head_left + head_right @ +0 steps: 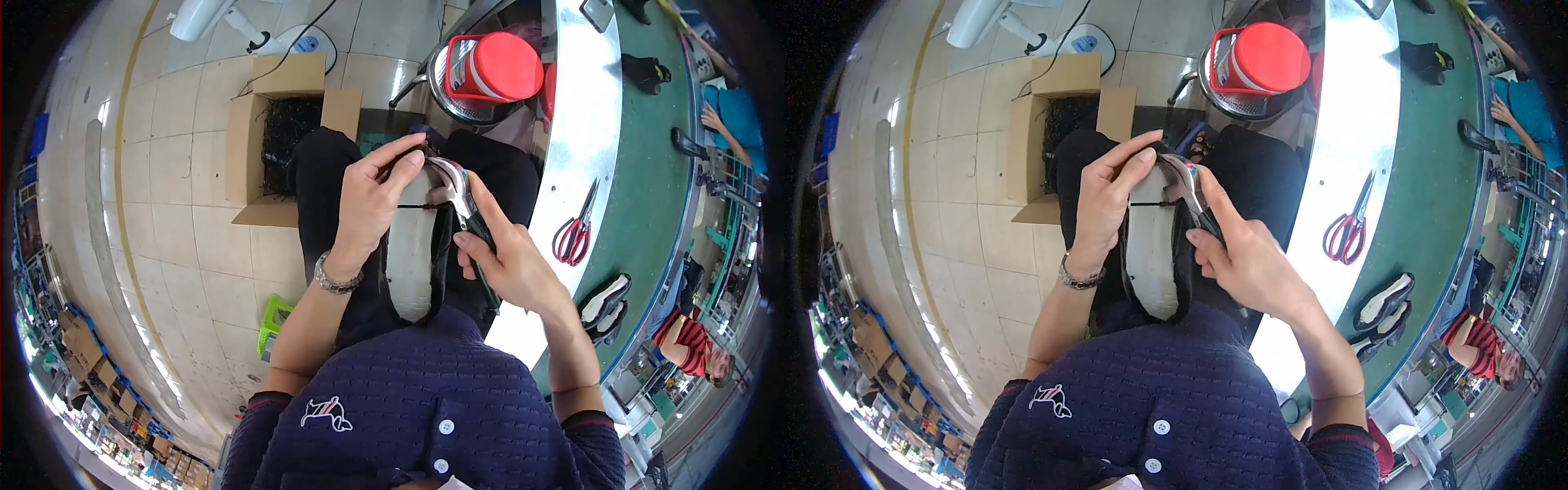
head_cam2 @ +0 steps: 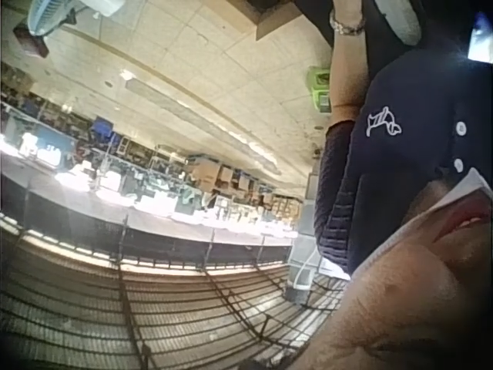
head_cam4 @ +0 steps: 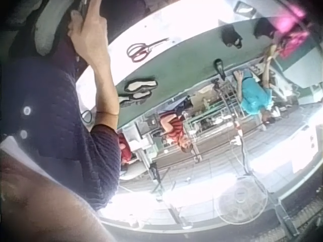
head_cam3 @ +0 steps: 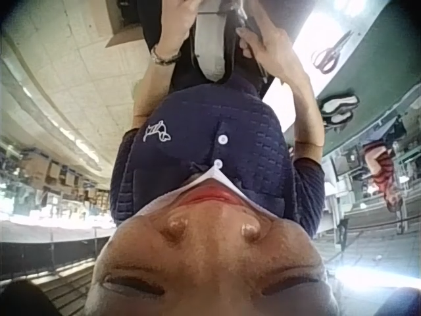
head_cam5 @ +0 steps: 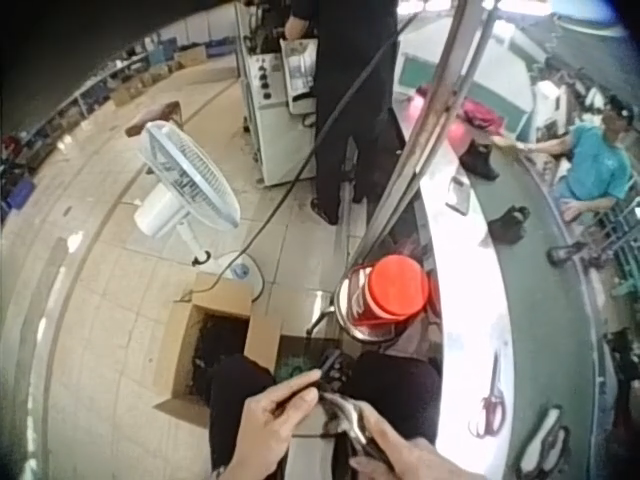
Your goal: Applying adhesive and assembling components of a shoe upper.
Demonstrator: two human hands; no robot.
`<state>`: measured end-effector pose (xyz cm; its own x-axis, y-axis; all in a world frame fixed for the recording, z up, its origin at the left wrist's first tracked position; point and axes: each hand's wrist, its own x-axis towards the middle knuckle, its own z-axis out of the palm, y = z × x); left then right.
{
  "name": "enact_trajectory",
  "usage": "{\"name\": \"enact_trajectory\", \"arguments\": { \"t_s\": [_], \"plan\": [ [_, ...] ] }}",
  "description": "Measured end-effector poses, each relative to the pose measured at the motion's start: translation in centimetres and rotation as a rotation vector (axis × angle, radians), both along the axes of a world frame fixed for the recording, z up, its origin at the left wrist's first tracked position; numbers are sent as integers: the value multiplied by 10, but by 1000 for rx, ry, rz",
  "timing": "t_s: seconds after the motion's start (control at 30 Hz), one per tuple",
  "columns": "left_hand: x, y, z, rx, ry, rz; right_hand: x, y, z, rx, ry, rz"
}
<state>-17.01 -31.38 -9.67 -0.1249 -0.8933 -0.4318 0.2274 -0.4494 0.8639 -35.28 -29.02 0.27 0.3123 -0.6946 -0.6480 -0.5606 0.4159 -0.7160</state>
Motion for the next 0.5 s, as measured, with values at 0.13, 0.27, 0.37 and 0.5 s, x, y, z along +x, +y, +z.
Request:
{"name": "enact_trajectory", "arguments": {
  "t_s": [0.13, 0.27, 0.37, 0.5],
  "plan": [
    [1, 5, -4, -138, -137, 25, 5, -11, 36, -315, 180, 205],
    [1, 3, -6, -272, -166, -32, 29, -8, 7, -745, 168, -145],
    [3, 1, -6, -258, -121, -57, 20, -9, -21, -557, 500, 275],
    [10, 6, -7, -208, -144, -65, 25, -17, 17, -804, 371, 284]
  ]
}}
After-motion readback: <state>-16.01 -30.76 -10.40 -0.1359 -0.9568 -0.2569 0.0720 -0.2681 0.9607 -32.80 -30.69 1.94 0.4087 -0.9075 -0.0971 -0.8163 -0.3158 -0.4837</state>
